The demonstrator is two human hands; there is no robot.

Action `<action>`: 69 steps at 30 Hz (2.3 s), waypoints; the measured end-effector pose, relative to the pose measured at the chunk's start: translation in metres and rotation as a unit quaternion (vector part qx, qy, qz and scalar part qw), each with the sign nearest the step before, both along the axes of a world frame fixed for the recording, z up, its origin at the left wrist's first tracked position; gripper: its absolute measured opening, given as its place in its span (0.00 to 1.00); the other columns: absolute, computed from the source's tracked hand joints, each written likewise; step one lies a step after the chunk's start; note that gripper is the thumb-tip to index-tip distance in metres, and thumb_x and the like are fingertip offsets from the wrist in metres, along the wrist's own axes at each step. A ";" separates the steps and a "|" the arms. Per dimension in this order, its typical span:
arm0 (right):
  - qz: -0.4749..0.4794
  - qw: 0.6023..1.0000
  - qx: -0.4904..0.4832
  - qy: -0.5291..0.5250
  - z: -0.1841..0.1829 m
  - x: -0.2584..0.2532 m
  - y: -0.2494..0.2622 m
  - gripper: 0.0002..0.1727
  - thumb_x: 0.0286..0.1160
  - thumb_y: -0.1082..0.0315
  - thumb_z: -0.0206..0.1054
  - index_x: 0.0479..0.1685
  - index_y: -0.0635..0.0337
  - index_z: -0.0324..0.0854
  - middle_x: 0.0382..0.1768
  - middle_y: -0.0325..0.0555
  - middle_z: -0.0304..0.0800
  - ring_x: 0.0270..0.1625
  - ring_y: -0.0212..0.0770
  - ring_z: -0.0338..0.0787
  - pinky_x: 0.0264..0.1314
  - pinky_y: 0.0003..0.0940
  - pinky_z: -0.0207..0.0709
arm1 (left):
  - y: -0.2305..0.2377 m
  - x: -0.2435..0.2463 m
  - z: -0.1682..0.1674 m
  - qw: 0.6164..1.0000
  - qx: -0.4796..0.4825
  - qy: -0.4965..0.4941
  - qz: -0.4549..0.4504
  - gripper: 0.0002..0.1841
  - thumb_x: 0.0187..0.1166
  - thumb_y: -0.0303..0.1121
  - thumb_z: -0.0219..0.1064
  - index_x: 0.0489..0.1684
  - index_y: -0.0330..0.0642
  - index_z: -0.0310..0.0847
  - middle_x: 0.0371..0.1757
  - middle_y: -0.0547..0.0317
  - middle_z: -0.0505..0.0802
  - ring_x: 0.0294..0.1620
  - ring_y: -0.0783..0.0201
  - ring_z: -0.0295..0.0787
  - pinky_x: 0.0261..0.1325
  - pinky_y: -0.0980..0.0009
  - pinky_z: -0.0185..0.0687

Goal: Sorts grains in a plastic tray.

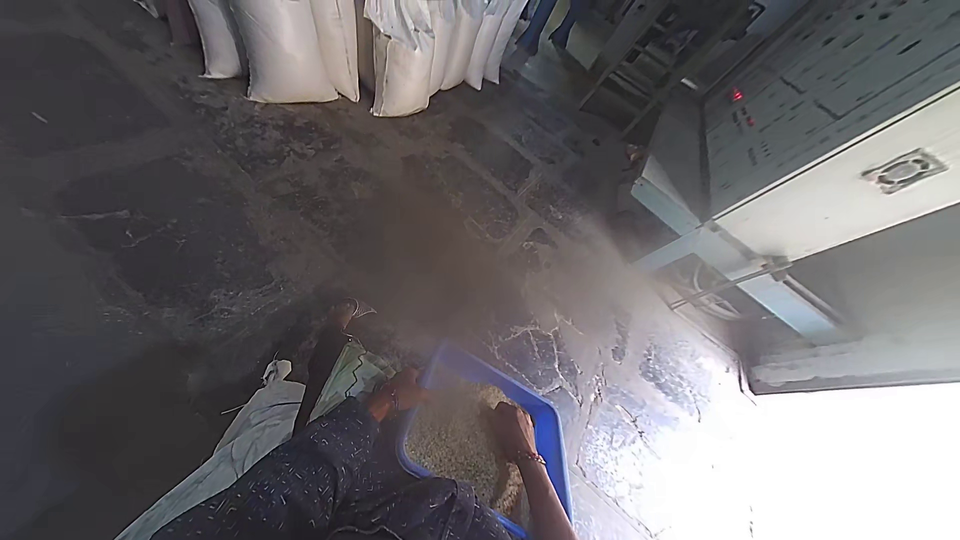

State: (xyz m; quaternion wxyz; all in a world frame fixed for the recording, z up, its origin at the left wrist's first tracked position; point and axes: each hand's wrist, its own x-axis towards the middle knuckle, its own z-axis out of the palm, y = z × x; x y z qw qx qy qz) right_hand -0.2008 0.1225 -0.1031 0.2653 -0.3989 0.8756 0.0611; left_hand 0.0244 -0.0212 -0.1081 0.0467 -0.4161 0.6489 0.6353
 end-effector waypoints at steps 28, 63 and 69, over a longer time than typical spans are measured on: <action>-0.016 0.999 -0.020 -0.031 0.000 -0.002 0.005 0.24 0.89 0.50 0.58 0.50 0.65 0.87 0.53 0.62 0.92 0.64 0.60 0.89 0.68 0.61 0.76 | 0.001 0.001 0.000 1.000 -0.024 0.001 0.003 0.25 0.74 0.31 0.76 0.67 0.24 0.79 0.63 0.30 0.87 0.67 0.41 0.84 0.74 0.46 0.74; -0.164 0.963 -0.203 0.073 0.020 0.015 0.039 0.24 0.85 0.55 0.62 0.65 0.66 0.85 0.70 0.62 0.85 0.77 0.57 0.81 0.81 0.52 0.70 | 0.035 0.022 0.041 0.995 -0.088 0.036 0.042 0.27 0.67 0.23 0.76 0.67 0.23 0.77 0.57 0.30 0.88 0.58 0.43 0.88 0.67 0.49 0.80; -0.153 0.945 -0.276 0.084 0.026 0.020 0.059 0.21 0.85 0.58 0.63 0.54 0.70 0.87 0.59 0.67 0.89 0.69 0.64 0.86 0.76 0.56 0.73 | 0.043 0.026 0.059 0.994 -0.102 0.037 0.013 0.24 0.66 0.26 0.76 0.62 0.25 0.81 0.50 0.34 0.90 0.51 0.45 0.89 0.60 0.48 0.82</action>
